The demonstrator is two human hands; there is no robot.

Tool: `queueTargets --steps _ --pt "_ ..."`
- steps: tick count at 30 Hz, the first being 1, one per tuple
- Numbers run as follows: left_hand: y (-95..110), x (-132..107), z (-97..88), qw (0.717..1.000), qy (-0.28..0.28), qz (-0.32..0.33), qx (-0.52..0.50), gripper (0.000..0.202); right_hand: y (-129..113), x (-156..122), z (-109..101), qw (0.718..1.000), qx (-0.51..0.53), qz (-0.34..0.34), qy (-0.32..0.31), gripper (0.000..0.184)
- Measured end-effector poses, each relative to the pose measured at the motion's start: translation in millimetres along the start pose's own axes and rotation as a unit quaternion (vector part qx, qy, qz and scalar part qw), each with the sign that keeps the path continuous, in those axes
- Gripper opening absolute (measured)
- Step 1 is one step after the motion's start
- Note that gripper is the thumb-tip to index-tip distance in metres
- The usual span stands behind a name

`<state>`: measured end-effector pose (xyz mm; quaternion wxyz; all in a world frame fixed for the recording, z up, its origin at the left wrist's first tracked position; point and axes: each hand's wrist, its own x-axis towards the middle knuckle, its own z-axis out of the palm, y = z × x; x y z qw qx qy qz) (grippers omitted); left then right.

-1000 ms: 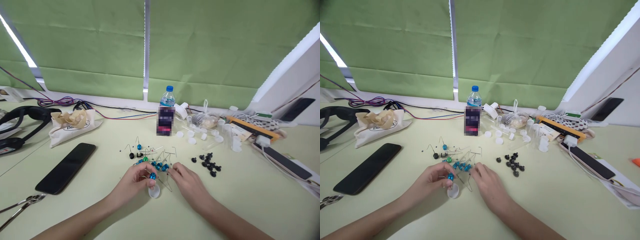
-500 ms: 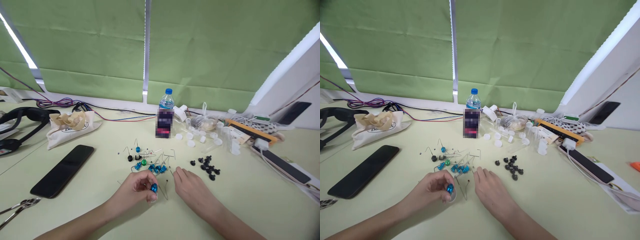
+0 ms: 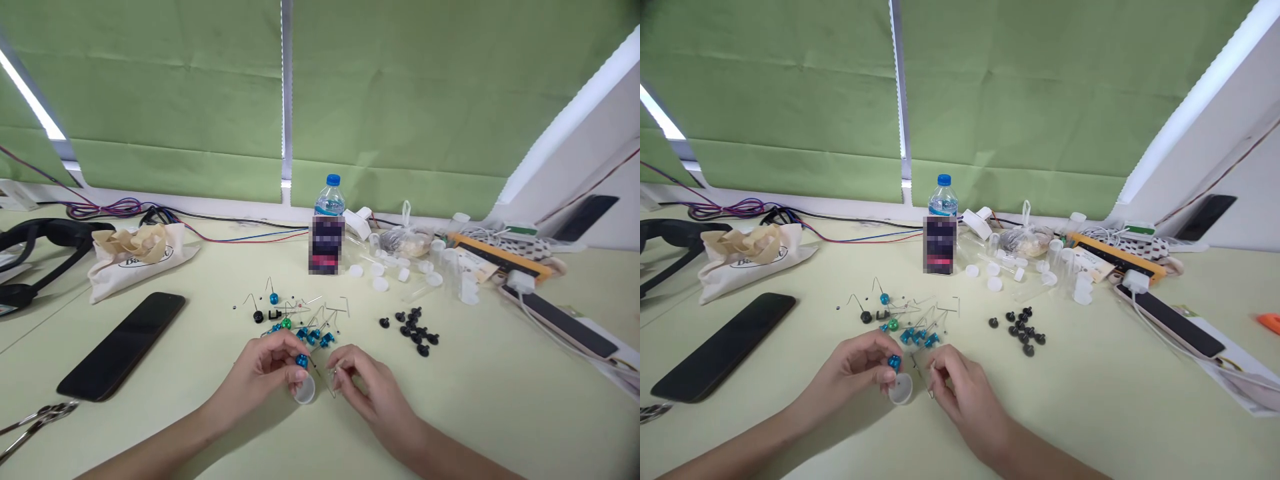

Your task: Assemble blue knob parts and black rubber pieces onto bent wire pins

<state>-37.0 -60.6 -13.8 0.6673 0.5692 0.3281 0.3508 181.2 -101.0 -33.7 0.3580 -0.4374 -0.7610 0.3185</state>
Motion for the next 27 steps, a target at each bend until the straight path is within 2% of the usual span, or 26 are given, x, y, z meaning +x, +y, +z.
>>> queueTargets --steps 4,7,12,18,22,27 --pt "-0.4 0.5 0.4 1.0 -0.005 -0.001 0.005 0.016 1.8 -0.8 4.2 0.991 0.117 0.067 0.024 0.012" --pt "1.7 0.5 0.4 1.0 -0.006 -0.002 0.002 0.017 1.5 0.0 5.9 0.982 0.158 0.097 0.032 0.013" --pt "4.6 0.6 2.1 1.0 0.009 -0.013 -0.012 0.02 0.7 0.5 4.4 0.98 0.165 0.106 0.033 0.016" --pt "1.1 1.2 2.6 1.0 0.0 -0.021 0.013 0.021 1.2 1.2 0.8 0.979 0.174 0.106 0.031 0.024" --pt "0.9 1.3 2.5 1.0 -0.001 -0.023 0.011 0.021 3.8 2.6 2.9 0.973 0.191 0.118 0.049 0.021" --pt "1.3 2.1 3.2 0.999 -0.001 -0.026 -0.019 0.021 6.5 3.3 4.7 0.976 0.162 0.135 0.055 0.016"
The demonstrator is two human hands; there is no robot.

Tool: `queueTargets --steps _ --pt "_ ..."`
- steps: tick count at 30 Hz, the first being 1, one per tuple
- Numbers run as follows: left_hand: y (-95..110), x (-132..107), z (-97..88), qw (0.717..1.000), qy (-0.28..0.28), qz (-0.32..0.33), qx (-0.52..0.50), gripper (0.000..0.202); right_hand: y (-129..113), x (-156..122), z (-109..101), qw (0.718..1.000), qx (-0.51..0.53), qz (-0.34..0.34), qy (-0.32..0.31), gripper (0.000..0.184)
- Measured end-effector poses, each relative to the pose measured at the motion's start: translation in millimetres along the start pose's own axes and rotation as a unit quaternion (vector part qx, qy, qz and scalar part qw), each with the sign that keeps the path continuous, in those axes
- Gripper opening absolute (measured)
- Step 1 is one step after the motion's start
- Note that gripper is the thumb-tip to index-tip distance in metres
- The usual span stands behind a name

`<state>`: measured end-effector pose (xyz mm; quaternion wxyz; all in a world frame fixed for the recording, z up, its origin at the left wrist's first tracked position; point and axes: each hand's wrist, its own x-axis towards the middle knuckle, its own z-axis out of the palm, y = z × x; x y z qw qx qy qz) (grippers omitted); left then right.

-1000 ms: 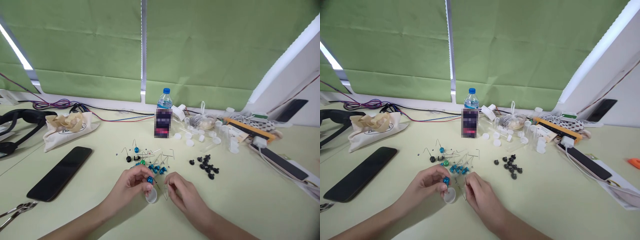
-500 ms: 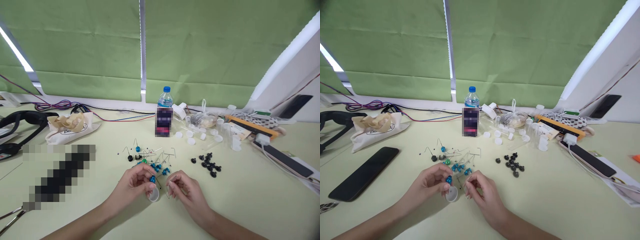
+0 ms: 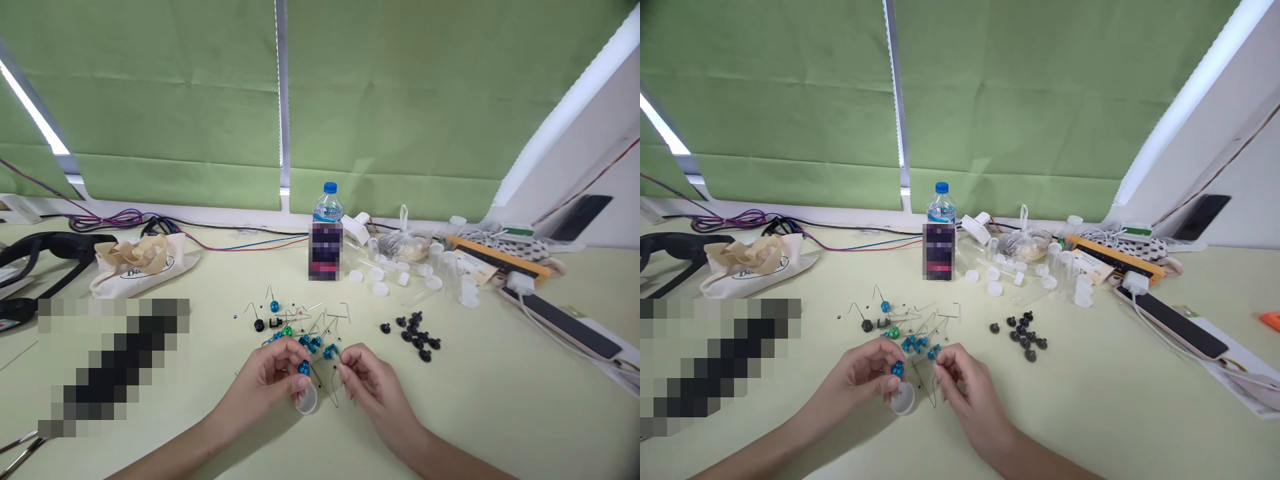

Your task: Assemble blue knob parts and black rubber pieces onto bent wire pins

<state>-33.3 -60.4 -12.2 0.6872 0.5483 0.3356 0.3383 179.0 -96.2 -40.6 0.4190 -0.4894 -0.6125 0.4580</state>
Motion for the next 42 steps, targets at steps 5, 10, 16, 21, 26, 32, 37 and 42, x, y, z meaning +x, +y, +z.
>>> queueTargets --steps 5,10,16,21,26,32,37,42 --pt "0 -1 0.1 1.0 0.0 -0.003 0.0 0.022 -1 1 -2 0.999 -0.036 -0.011 0.006 0.017" --pt "-2 -2 -1.3 1.0 0.008 -0.004 0.02 0.023 -1 0 -2 1.0 -0.021 -0.001 -0.011 0.017" --pt "-1 -4 -1.6 0.999 0.019 0.005 0.035 0.021 -3 0 -1 0.999 -0.027 0.0 -0.018 0.016" --pt "4 -3 -2.0 0.998 0.053 0.019 0.042 0.019 -2 1 -1 0.999 -0.032 -0.009 -0.027 0.015" --pt "5 -1 -2.0 0.999 0.04 0.004 0.034 0.021 -1 2 -1 0.998 -0.041 -0.005 -0.04 0.018" --pt "4 -2 -0.3 0.998 0.047 0.007 0.041 0.02 -2 2 -1 0.999 -0.035 -0.001 -0.042 0.018" --pt "5 -2 -0.3 0.998 0.045 0.001 0.035 0.019 -5 1 -2 0.998 -0.038 0.001 -0.046 0.02" --pt "10 -3 -3.2 0.997 0.058 0.0 0.048 0.02 -8 1 -2 0.998 -0.053 -0.003 -0.023 0.023"
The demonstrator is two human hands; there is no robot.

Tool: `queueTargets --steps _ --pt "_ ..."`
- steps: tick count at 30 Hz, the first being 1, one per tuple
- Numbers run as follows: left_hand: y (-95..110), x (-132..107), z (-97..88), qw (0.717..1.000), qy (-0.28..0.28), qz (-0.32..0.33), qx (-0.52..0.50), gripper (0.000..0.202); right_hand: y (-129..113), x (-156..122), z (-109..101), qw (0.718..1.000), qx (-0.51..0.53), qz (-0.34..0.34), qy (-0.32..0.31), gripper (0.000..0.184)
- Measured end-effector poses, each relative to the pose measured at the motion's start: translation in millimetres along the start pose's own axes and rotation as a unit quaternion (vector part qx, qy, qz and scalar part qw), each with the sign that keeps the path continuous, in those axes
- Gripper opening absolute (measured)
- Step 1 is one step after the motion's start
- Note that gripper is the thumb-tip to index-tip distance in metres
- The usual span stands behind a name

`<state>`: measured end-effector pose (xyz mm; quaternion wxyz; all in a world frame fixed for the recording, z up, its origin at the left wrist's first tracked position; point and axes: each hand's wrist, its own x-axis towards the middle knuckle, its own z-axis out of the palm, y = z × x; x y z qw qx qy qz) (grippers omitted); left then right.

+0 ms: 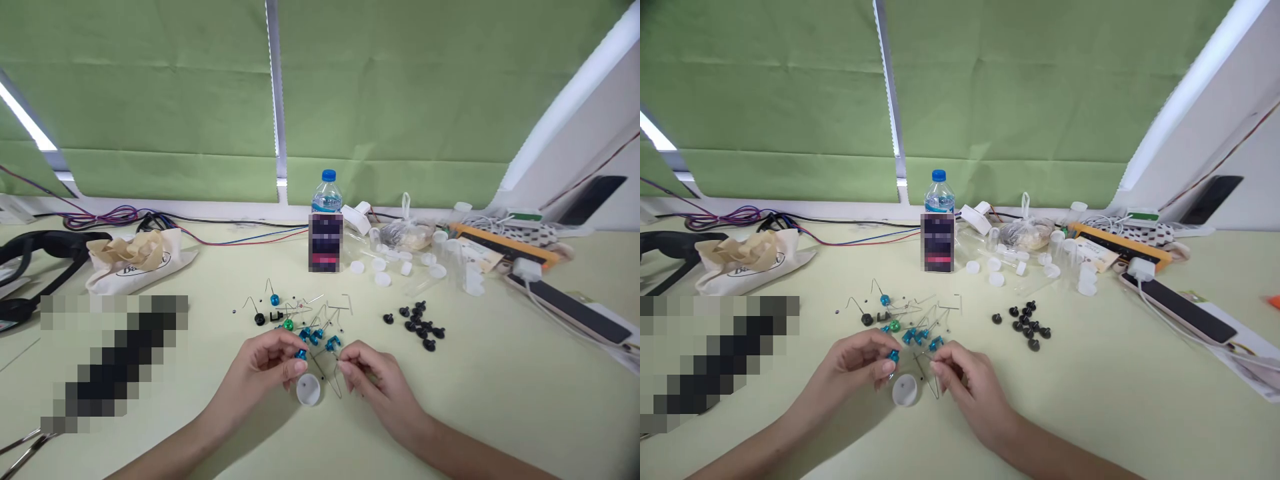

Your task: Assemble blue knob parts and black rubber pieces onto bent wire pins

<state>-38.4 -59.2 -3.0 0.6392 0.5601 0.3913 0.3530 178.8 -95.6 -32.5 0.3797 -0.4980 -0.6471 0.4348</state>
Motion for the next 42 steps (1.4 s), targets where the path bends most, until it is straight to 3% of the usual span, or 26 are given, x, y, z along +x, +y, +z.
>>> queueTargets --steps 10,14,21,30,37,42 --pt "-1 3 -1.0 1.0 0.019 -0.008 -0.017 0.019 0 2 -3 1.0 0.001 0.02 0.023 0.023" --pt "-1 4 -1.2 0.999 0.041 -0.007 0.0 0.023 -1 1 -3 0.999 -0.038 -0.001 0.032 0.024" --pt "1 3 -2.1 1.0 0.011 0.013 0.004 0.017 -6 4 -4 0.996 -0.073 -0.021 0.041 0.023" --pt "-1 4 -5.5 0.999 0.002 0.015 -0.038 0.017 2 2 -5 0.998 -0.045 0.017 0.042 0.024" --pt "9 7 -16.9 0.99 -0.014 0.027 0.138 0.014 0 3 -5 0.998 -0.046 0.011 0.052 0.024" --pt "2 8 -23.4 0.933 -0.002 0.079 0.351 0.015 0 4 -5 0.997 -0.05 0.016 0.052 0.024"
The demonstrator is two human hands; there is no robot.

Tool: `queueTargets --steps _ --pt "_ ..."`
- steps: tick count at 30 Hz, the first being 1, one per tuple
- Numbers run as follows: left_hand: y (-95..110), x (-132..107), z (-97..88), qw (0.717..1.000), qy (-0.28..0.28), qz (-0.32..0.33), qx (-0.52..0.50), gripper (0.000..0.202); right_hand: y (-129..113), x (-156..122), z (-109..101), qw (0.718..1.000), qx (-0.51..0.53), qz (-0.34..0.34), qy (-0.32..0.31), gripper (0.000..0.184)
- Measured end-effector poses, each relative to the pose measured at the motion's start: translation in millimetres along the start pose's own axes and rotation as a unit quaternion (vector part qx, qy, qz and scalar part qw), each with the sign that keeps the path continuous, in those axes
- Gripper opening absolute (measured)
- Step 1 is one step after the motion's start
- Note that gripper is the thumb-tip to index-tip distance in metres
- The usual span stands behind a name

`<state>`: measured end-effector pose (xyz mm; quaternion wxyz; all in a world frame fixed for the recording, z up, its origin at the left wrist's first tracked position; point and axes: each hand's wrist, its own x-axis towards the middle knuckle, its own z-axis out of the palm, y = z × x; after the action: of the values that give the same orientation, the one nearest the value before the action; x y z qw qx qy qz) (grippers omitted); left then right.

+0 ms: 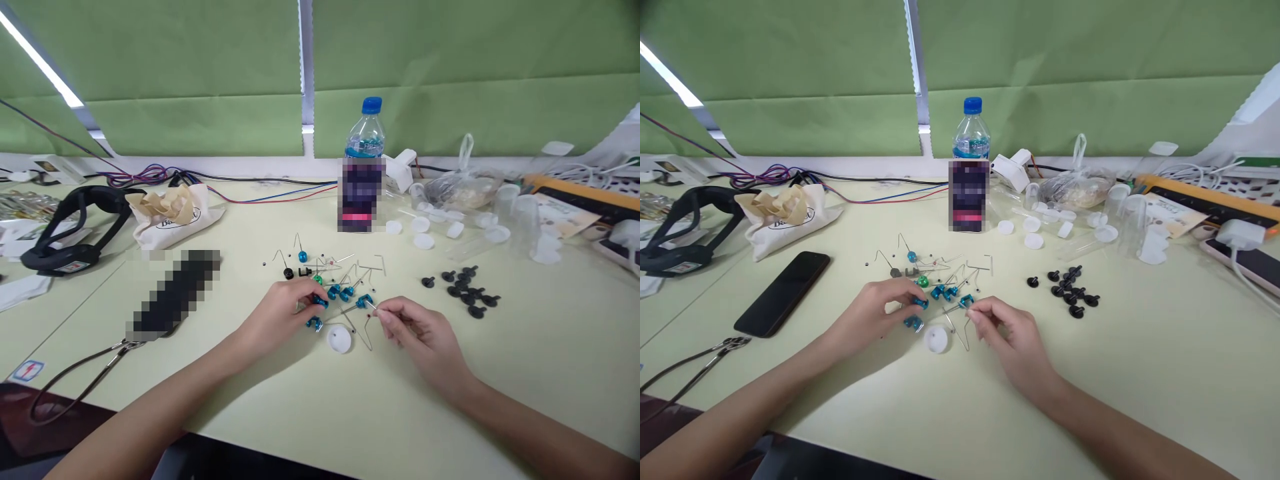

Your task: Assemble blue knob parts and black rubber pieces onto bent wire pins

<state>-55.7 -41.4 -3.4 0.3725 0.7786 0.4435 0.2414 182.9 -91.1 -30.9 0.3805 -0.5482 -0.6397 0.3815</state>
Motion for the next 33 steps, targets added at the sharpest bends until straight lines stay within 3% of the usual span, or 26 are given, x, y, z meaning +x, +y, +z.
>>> queueTargets --steps 10,16,21,26,33 --pt "-14 5 9.9 0.958 -0.006 0.136 0.252 0.021 0 -1 -1 0.999 0.031 0.005 -0.005 0.024" --pt "-15 3 7.2 0.933 0.053 0.172 0.313 0.018 -2 2 -3 0.994 0.098 0.044 0.026 0.022" --pt "-5 8 15.4 0.894 0.092 0.254 0.358 0.018 1 5 -4 0.987 0.14 0.049 0.064 0.02" --pt "12 25 36.5 0.832 0.009 0.301 0.465 0.018 2 10 -5 0.981 0.163 0.053 0.089 0.021" --pt "22 51 58.0 0.843 -0.046 0.274 0.461 0.019 1 10 -6 0.983 0.159 0.049 0.083 0.022"
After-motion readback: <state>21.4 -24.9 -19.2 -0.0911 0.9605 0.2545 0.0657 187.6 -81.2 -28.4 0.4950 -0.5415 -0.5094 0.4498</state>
